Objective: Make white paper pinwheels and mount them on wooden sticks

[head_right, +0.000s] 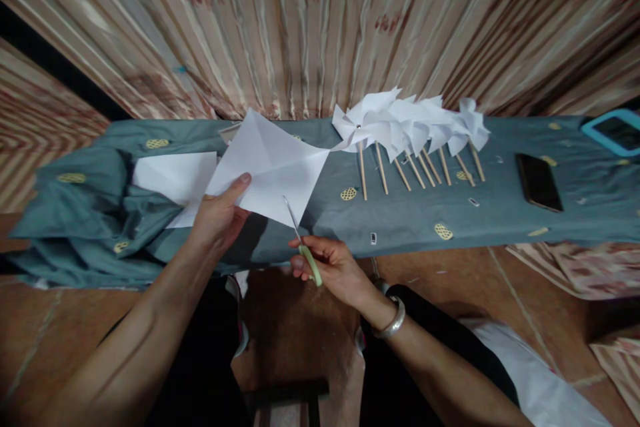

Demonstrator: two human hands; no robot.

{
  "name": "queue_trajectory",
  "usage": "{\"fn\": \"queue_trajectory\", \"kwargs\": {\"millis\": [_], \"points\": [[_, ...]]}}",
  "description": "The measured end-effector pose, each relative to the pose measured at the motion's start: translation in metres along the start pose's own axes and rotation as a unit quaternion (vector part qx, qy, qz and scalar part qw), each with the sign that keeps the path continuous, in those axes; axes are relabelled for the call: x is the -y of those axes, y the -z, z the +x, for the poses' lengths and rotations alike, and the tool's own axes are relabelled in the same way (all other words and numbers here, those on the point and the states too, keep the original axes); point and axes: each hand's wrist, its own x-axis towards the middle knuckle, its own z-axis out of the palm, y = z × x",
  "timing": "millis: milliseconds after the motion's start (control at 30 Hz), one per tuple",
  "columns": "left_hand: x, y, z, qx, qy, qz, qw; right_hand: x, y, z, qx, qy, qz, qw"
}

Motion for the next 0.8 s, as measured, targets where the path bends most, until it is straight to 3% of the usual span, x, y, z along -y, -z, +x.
{"fn": "queue_trajectory", "kwargs": {"millis": [800], "points": [[0.003, -0.0018, -0.0036, -0.011, 0.02, 0.005, 1.0, 0.0005, -0.0001, 0.0004, 0.002, -0.008, 0.02, 1.0]]}}
